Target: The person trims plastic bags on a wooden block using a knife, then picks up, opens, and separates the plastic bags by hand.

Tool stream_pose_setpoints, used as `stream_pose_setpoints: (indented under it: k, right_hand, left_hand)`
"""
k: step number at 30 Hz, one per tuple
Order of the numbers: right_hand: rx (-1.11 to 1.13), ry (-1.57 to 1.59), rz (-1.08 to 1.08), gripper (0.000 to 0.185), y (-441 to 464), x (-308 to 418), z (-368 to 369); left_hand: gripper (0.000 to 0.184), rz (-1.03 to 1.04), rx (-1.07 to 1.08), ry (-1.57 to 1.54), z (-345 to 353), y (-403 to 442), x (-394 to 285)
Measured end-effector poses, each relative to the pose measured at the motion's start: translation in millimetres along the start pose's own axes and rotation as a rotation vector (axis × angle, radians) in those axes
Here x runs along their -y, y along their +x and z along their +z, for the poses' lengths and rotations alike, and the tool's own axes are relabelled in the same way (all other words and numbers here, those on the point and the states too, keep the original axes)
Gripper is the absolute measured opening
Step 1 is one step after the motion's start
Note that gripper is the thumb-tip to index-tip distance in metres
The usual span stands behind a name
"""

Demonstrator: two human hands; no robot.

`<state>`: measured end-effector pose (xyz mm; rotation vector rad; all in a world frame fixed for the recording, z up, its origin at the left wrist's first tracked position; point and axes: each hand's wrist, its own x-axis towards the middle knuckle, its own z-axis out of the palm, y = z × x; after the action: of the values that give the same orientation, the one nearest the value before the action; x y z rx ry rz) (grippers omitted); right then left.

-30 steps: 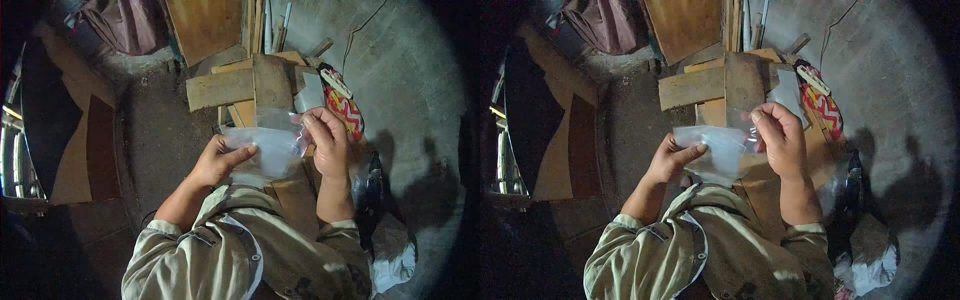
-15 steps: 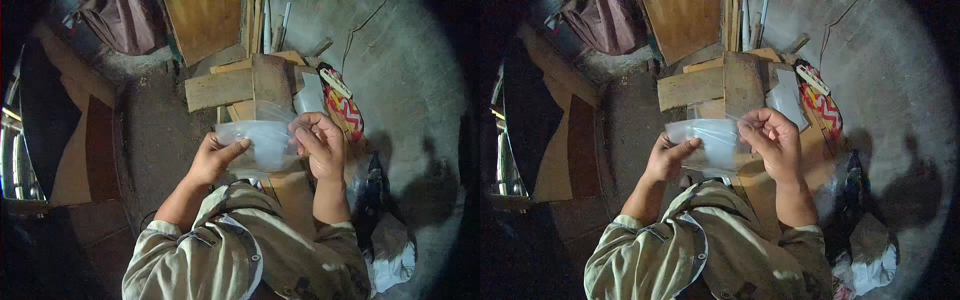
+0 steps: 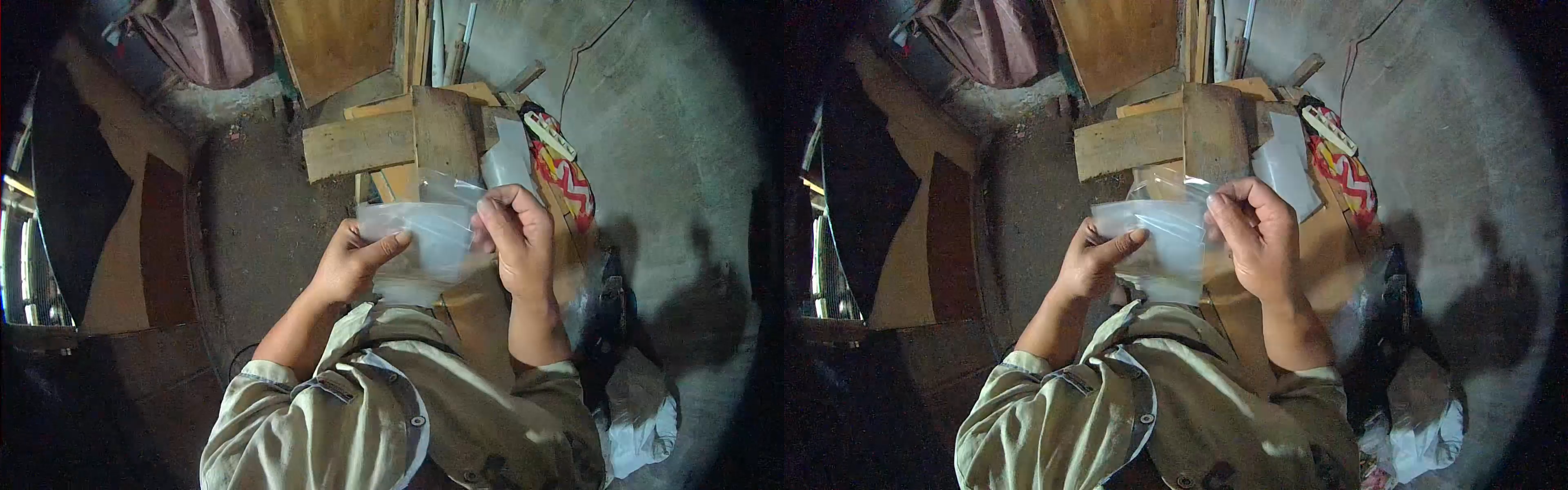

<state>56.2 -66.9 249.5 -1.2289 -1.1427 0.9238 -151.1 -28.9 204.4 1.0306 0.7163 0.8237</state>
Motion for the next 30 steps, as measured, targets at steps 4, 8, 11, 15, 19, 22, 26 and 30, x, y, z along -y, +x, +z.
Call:
stream_pose_setpoints:
  k: [4,8,11,15,19,22,26,30]
  right_hand:
    - [0.004,0.001,0.007,0.011,1,-1,-1]
    - [-0.084,0.089,-0.005,0.011,2,-3,-6]
    - [-0.097,0.060,-0.062,0.010,2,-3,-13]
    - [-0.082,0.032,-0.041,0.008,-3,-1,-15]
    - [-0.026,0.006,-0.055,0.009,-7,-1,-15]
    - [0.008,-0.079,-0.055,0.009,-8,5,-19]
    - [0.003,-0.156,-0.141,0.009,-7,-2,-22]
    - [-0.012,-0.246,-0.229,0.008,-6,-3,-14]
  left_hand:
    - [0.023,-0.038,-0.004,0.059,-1,-3,-6]
    - [0.024,-0.013,-0.001,-0.005,-6,-1,3]
    - [0.026,-0.028,-0.055,-0.055,-1,-5,-5]
    - [0.021,0.006,-0.096,-0.072,-1,0,0]
    - [0.023,-0.026,-0.114,-0.087,0,-3,-5]
    - [0.023,-0.025,-0.106,-0.075,-5,0,1]
    - [0.026,0.010,-0.068,-0.028,-8,-1,8]
    - [0.024,0.008,-0.097,-0.022,-2,-3,1]
